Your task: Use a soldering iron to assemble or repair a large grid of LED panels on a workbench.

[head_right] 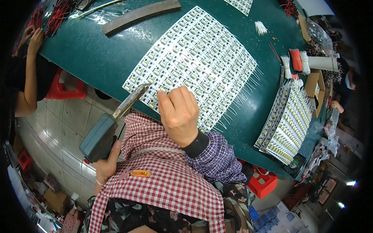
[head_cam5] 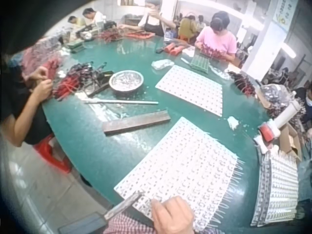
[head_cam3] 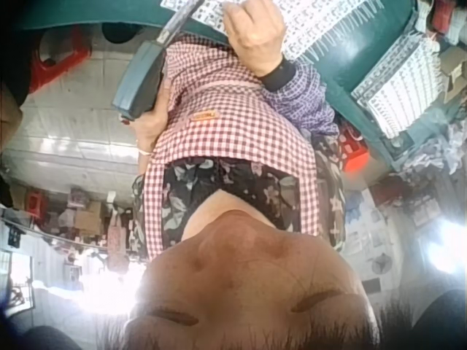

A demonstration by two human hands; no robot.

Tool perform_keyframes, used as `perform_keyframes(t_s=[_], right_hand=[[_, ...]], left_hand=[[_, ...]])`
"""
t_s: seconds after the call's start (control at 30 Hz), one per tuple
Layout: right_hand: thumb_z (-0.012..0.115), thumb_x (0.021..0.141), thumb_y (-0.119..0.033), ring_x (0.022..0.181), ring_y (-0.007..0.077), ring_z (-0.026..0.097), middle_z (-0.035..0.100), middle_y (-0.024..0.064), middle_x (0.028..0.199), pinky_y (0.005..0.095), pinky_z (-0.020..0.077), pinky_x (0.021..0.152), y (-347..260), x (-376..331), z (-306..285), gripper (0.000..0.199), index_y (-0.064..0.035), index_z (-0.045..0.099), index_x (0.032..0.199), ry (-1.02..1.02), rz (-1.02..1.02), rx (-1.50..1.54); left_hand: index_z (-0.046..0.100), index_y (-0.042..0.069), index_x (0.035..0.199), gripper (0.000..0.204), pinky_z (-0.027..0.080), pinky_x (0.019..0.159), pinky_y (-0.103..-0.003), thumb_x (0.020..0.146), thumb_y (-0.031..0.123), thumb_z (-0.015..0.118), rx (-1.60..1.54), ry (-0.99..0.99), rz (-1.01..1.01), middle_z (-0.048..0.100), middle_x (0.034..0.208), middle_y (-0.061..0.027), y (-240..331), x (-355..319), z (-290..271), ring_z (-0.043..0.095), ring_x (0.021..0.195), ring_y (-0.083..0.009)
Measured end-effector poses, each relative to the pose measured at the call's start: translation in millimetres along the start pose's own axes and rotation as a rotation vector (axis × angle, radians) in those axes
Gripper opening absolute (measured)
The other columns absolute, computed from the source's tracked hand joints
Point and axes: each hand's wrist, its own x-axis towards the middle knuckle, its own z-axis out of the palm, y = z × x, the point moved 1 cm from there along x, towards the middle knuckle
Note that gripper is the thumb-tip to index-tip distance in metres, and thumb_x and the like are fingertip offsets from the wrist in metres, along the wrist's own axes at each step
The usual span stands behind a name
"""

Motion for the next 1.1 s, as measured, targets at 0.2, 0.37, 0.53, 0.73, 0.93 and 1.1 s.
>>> perform_keyframes(t_s=[0.2,0.37,0.53,0.73,0.93,1.1], right_hand=[[0.074,0.074,0.004,0.066,0.0227,0.05,0.047,0.0062,0.071,0.0351,0.0405,0.056,0.4,-1.1,-1.3,0.019,0.0,0.067,0.091,0.002,0.016,0.017],[0.075,0.073,0.004,0.068,0.0226,0.051,0.049,0.0056,0.072,0.035,0.0411,0.058,-6.6,1.3,-22.9,0.022,-0.001,0.069,0.094,-0.036,0.064,0.038],[0.075,0.073,0.004,0.068,0.0224,0.051,0.049,0.0053,0.073,0.035,0.0406,0.06,-5.4,3.9,-15.7,0.022,-0.0017,0.069,0.093,-0.006,0.018,0.076],[0.074,0.075,0.004,0.069,0.0222,0.051,0.048,0.0052,0.074,0.0348,0.0403,0.06,0.7,-2.8,-3.3,0.02,-0.0028,0.068,0.092,-0.016,0.023,0.059],[0.078,0.069,0.01,0.066,0.0225,0.052,0.051,0.0065,0.071,0.0341,0.0408,0.055,0.7,-0.8,-4.6,0.027,-0.0011,0.069,0.092,-0.017,0.013,0.054],[0.078,0.069,0.01,0.066,0.023,0.052,0.051,0.0067,0.071,0.0349,0.041,0.055,-0.6,0.1,-6.7,0.027,-0.0012,0.069,0.092,-0.04,0.015,0.045]], left_hand=[[0.073,-0.004,0.096,0.018,0.056,0.064,-0.029,0.08,0.004,0.077,-0.019,0.002,0.003,0.074,0.085,-0.0122,-0.7,-2.6,0.3,0.071,0.07,-0.0192],[0.073,-0.004,0.096,0.017,0.056,0.064,-0.029,0.081,0.004,0.077,-0.015,0.043,0.01,0.074,0.085,-0.0124,-0.6,-4.7,-1.7,0.071,0.069,-0.0195],[0.073,-0.003,0.097,0.018,0.055,0.064,-0.03,0.08,0.005,0.077,-0.061,0.039,-0.033,0.073,0.086,-0.0132,-3.8,-9.3,-1.4,0.07,0.069,-0.0206],[0.073,-0.003,0.097,0.022,0.055,0.064,-0.031,0.077,0.004,0.078,0.077,0.0,0.044,0.073,0.089,-0.0144,-8.7,-12.0,-4.2,0.071,0.071,-0.0237],[0.072,-0.004,0.097,0.021,0.055,0.066,-0.03,0.077,0.002,0.076,0.025,-0.046,-0.044,0.072,0.089,-0.0159,-4.5,-9.1,-3.1,0.071,0.074,-0.0248],[0.071,-0.004,0.094,0.018,0.054,0.065,-0.031,0.077,0.0,0.076,0.064,-0.068,-0.01,0.069,0.088,-0.0155,6.2,-2.1,-1.5,0.068,0.071,-0.0249]])
